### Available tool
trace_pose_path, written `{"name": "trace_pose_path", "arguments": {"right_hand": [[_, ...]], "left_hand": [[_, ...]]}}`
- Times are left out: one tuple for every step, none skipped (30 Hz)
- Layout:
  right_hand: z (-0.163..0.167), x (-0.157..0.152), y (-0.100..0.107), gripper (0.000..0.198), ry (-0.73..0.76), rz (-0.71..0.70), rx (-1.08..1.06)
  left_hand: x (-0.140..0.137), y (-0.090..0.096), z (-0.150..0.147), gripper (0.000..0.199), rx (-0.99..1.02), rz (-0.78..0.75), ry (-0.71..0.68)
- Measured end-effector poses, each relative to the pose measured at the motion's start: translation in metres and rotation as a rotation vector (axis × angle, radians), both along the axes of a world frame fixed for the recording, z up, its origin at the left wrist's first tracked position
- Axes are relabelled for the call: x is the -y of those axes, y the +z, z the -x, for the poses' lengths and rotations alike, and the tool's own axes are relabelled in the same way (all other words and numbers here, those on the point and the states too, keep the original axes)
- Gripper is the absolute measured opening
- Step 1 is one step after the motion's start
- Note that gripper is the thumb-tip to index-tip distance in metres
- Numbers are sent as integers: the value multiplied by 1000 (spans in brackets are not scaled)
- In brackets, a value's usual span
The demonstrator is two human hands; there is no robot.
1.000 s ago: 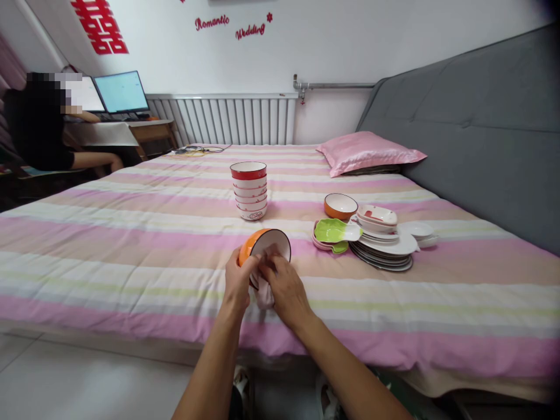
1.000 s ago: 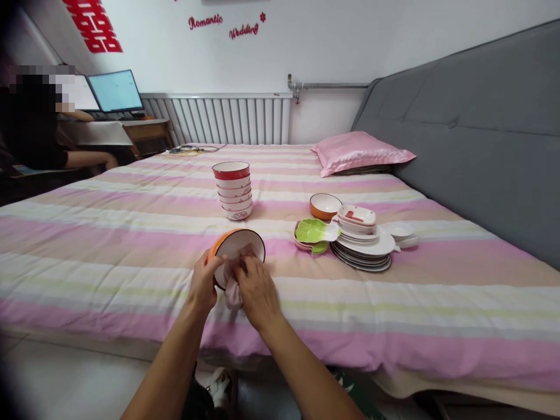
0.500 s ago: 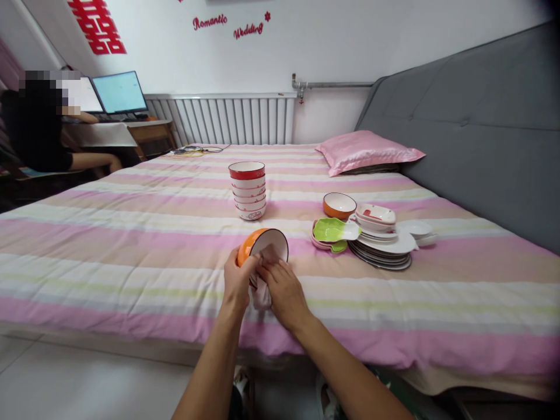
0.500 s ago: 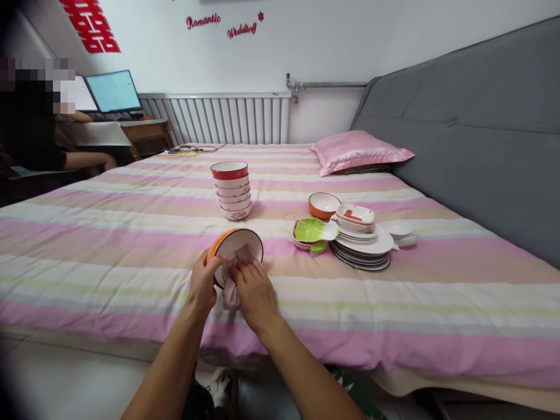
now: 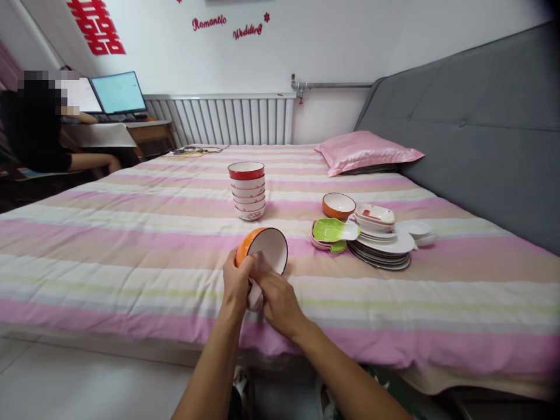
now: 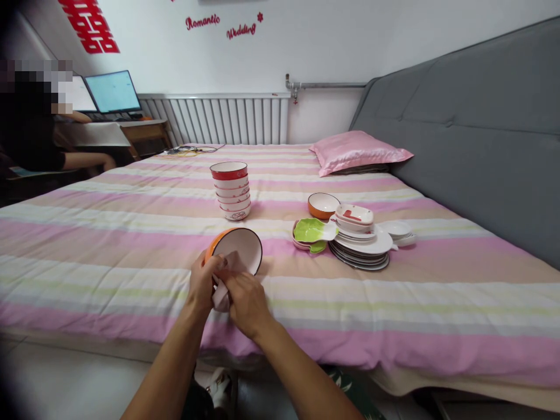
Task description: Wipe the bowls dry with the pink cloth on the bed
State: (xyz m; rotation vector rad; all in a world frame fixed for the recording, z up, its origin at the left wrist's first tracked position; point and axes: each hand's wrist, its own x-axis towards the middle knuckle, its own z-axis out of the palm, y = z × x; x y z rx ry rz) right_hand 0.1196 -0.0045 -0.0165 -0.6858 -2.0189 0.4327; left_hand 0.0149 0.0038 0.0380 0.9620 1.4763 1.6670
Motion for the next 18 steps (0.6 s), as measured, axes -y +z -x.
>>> {"name": "trace_pose_path", "arguments": {"right_hand": [[1, 1, 1, 55, 4, 6, -7], [1, 2, 1, 56, 7, 8, -9], [2, 3, 1, 57, 7, 7, -5], [2, 3, 0, 57, 3, 5, 3], [3, 3, -1, 57, -4, -2, 13], [3, 3, -2, 56, -13, -12, 23], [3, 2, -3, 55, -23, -25, 33], [3, 0, -5, 54, -30, -40, 45], [2, -2, -6, 53, -35, -58, 56], [2, -4, -7, 51, -37, -80, 71], [1, -6, -8, 50, -41, -106, 88], [0, -8, -8, 47, -48, -134, 110], [-1, -10, -8, 44, -58, -165, 135], [-3, -13, -8, 41, -73, -197, 162], [-4, -15, -9, 38, -93, -228, 191], [-6, -17, -9, 35, -115, -259, 218], [-8, -19, -10, 34, -141, -286, 241], [-9, -21, -11, 33, -166, -310, 263]], "left_hand": [[0, 1, 0, 31, -3, 1, -1], [0, 2, 0, 31, -4, 3, -2], [0, 2, 0, 31, -4, 4, -3], [0, 2, 0, 31, -3, 6, -3], [0, 2, 0, 31, 0, 7, -2], [0, 1, 0, 31, 5, 9, -2], [0, 0, 0, 30, 11, 11, -4], [0, -1, 1, 30, 20, 12, -8], [-1, -3, 1, 29, 31, 14, -15], [-1, -4, 2, 29, 43, 14, -23], [-1, -5, 3, 28, 56, 13, -30], [-2, -6, 4, 28, 69, 11, -36], [-2, -7, 6, 28, 81, 7, -41], [-3, -8, 7, 28, 91, 1, -46], [-4, -8, 9, 29, 100, -3, -53], [-4, -9, 11, 30, 108, -6, -62], [-5, -9, 13, 31, 114, -5, -74], [-5, -9, 15, 33, 121, -2, -87]]}}
